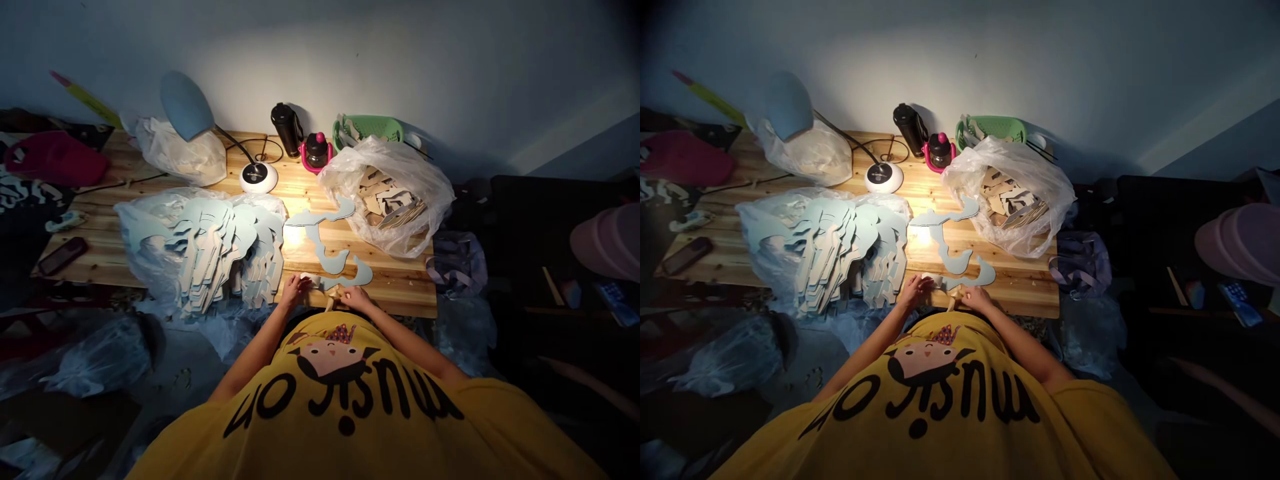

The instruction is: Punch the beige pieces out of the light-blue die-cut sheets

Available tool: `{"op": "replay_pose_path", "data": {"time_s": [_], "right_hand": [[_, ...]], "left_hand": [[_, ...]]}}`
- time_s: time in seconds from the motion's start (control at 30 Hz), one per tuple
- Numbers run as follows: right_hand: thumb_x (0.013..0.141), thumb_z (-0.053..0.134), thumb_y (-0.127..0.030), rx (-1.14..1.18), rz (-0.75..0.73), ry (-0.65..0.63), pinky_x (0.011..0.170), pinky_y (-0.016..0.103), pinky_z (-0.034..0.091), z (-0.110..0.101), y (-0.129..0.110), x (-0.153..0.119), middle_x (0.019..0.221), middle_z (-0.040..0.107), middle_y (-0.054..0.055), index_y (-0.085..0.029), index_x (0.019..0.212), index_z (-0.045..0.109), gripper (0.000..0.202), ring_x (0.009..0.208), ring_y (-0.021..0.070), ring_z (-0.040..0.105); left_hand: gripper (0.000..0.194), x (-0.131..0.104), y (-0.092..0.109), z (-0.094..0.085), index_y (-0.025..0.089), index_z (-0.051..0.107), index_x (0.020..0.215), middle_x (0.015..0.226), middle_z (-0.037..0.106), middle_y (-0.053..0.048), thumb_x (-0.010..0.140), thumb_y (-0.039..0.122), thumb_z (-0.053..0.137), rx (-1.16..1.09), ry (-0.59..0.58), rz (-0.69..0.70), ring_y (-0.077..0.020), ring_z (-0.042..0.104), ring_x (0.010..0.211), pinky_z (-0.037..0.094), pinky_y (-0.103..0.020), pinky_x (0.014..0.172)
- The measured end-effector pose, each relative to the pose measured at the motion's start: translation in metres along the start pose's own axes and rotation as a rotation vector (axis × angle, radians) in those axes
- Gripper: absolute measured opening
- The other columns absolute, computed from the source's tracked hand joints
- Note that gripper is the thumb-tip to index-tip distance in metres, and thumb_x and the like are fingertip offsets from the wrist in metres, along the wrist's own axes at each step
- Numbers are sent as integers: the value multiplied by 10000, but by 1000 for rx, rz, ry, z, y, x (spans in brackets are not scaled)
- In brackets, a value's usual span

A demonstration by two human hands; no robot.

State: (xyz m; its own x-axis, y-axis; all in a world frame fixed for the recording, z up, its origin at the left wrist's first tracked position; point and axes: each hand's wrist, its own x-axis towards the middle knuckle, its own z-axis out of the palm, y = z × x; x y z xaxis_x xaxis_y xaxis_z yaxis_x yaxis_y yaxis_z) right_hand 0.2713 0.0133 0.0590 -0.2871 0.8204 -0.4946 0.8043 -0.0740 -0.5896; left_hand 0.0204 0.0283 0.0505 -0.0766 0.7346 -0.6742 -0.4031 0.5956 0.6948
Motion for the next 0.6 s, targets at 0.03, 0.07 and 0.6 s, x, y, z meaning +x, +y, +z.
{"op": "replay_pose_path", "data": {"time_s": [0.03,0.07,0.6], "right_hand": [[769,602,-280,-31,-18,-69,582,219,318,-2,3,-8,696,639,30,-177,700,683,148,639,141,500],[762,629,-286,-40,-46,-152,600,221,335,-6,6,-16,763,673,35,-189,769,718,132,677,152,534],[836,582,-585,509,-31,112,593,239,425,-23,-45,-8,694,645,31,-182,752,624,414,638,156,581]], "left_hand": [[497,-1,1,0,194,472,793,861,675,-48,667,580,757,-9,2,7,-180,686,793,521,-261,677],[497,-3,2,1,194,477,800,874,676,-50,671,587,752,-1,-4,17,-179,684,807,521,-264,692],[363,-33,-4,45,179,558,760,742,596,-23,794,529,649,625,-185,384,-152,543,705,423,-264,658]]}}
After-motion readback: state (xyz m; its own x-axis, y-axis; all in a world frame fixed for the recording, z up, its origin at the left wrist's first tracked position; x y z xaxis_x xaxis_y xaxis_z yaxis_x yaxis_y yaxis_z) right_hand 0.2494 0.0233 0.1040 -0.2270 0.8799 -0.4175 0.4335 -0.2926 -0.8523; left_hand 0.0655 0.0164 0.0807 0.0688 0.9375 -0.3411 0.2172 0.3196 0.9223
